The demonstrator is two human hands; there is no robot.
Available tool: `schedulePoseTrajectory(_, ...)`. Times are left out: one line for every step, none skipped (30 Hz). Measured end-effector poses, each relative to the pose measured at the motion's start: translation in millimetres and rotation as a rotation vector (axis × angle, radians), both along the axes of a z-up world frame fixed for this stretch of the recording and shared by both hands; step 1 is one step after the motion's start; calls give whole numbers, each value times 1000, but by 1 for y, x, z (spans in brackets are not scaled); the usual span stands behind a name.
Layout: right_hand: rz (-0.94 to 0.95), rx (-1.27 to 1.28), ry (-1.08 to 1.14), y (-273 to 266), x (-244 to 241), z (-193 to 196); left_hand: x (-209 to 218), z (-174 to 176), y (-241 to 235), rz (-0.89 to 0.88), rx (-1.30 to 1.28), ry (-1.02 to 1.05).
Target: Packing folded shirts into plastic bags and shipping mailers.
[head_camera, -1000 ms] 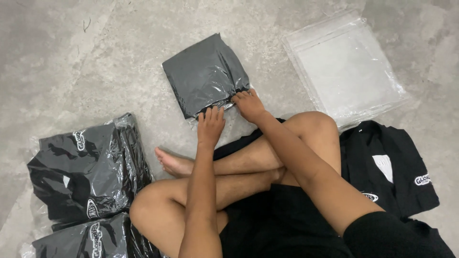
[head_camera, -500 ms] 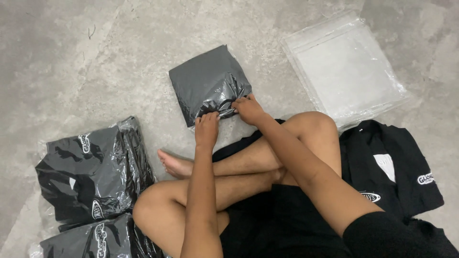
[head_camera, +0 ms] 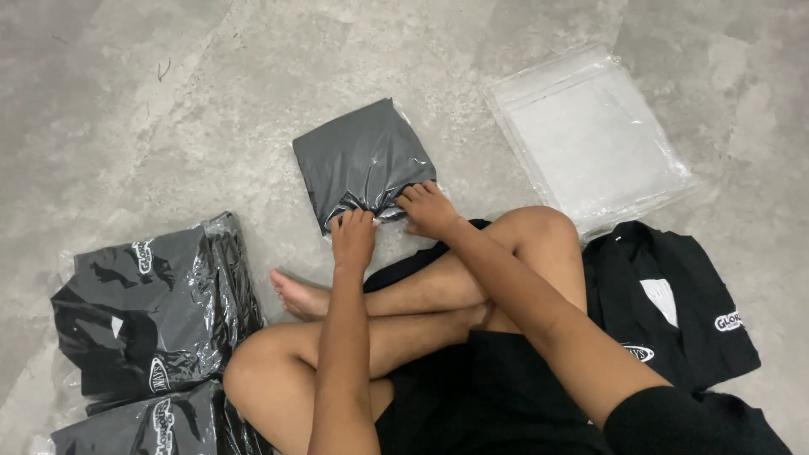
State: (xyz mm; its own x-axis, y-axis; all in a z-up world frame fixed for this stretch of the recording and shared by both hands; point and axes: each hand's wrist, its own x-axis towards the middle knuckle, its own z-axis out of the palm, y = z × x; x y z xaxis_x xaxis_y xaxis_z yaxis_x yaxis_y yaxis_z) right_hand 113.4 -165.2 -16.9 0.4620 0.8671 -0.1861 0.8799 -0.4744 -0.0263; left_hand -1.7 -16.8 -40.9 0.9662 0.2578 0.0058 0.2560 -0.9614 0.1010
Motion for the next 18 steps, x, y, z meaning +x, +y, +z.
schedulePoseTrajectory(42, 32, -72, 1, -5, 5, -1, 8, -2, -11, -11, -10)
schedulePoseTrajectory(90, 66, -145, 4, -9, 10, -1, 17, -3, -18, -20, -22)
schedulePoseTrajectory(98, 67, -148, 7, -11, 2, 1, 16, -5, -10, -20, -26)
schedulePoseTrajectory(123, 105, -250, 9, -15, -6, 1, 15, -8, -44, -39, -71)
schedulePoseTrajectory(149, 145, -352, 11, -19, -15, 1, 13, -12, -78, -58, -117)
schedulePoseTrajectory(160, 144, -351, 10, -18, -20, 0, 17, -15, -68, -60, -118)
schedulePoseTrajectory(108, 121, -330, 9, -17, -25, 0, 21, -19, -77, -113, -143)
schedulePoseTrajectory(53, 100, -311, 9, -15, -29, 2, 26, -22, -89, -163, -171)
schedulePoseTrajectory(60, 100, -314, 10, -13, -30, 1, 33, -20, -82, -163, -175)
schedulePoseTrajectory(56, 49, -278, 10, -11, -32, 1, 40, -18, -47, -225, -226)
schedulePoseTrajectory(52, -3, -243, 9, -9, -33, 1, 46, -17, -12, -287, -278)
schedulePoseTrajectory(55, -3, -248, 9, -7, -22, 0, 57, -11, -10, -287, -284)
schedulePoseTrajectory(15, 46, -137, 9, -4, -11, -2, 68, -6, 90, -386, -398)
schedulePoseTrajectory(-25, 96, -21, 11, -4, -1, -5, 78, 0, 191, -481, -507)
schedulePoseTrajectory(-22, 99, -21, 7, 3, -2, -6, 70, 12, 194, -478, -508)
schedulePoseTrajectory(-98, 207, 131, 4, 9, -3, -6, 62, 24, 337, -569, -689)
schedulePoseTrajectory(-173, 314, 284, 1, 15, -5, -7, 55, 36, 481, -657, -870)
schedulePoseTrajectory(-168, 313, 287, 1, 17, 5, -10, 52, 44, 487, -654, -870)
